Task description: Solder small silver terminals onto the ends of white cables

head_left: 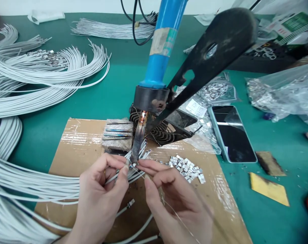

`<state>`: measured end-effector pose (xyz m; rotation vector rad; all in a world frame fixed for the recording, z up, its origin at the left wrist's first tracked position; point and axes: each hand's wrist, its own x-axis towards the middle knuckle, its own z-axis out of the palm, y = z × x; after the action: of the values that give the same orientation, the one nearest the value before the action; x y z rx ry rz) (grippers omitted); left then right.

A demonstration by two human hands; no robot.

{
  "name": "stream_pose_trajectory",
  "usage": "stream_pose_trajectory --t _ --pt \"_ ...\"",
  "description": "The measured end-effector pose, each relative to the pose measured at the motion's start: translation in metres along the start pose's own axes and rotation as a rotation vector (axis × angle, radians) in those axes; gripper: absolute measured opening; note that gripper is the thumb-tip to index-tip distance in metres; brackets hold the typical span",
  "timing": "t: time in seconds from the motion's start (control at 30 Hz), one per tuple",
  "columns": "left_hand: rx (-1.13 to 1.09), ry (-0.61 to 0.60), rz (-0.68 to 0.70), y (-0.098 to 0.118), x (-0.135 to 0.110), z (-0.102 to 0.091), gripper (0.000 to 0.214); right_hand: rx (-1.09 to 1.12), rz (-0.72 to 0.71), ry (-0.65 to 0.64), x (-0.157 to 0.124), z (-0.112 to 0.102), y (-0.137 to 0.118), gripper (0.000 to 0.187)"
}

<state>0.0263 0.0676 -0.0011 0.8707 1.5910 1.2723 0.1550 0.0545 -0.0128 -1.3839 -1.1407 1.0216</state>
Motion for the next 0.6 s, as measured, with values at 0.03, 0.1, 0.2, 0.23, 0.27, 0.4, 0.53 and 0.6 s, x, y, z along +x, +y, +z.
stream_pose_trajectory --t 0.03,0.1,0.2,0.23,0.27,0.4,0.53,0.6 --pt "-0.001 -0.004 0.006 0.001 0.001 0.0 0.013 0.003 -0.002 0.002 0.0 0.0 0.0 0.022" --pt "0.0 -0.003 0.005 0.002 0.003 0.001 0.014 0.013 0.0 0.005 0.001 0.0 0.001 0.022" --pt "-0.008 -0.006 0.012 0.003 0.005 0.002 0.015 0.024 0.008 0.003 0.002 0.001 0.001 0.022" --pt "-0.011 -0.004 0.013 0.002 0.005 0.001 0.015 0.024 0.01 0.002 0.002 0.001 0.0 0.022" --pt "-0.013 -0.011 0.017 0.002 0.006 0.0 0.015 0.023 0.011 0.001 0.003 0.001 0.0 0.023" --pt "-0.003 -0.092 0.03 -0.002 0.008 -0.006 0.018 0.034 0.012 0.008 0.004 0.002 -0.002 0.023" --pt "-0.034 -0.093 0.016 -0.002 0.009 -0.008 0.019 0.047 0.0 0.014 0.004 0.003 -0.004 0.024" --pt "-0.061 -0.059 0.001 0.0 0.007 -0.006 0.018 0.045 -0.004 0.017 0.004 0.003 -0.005 0.023"
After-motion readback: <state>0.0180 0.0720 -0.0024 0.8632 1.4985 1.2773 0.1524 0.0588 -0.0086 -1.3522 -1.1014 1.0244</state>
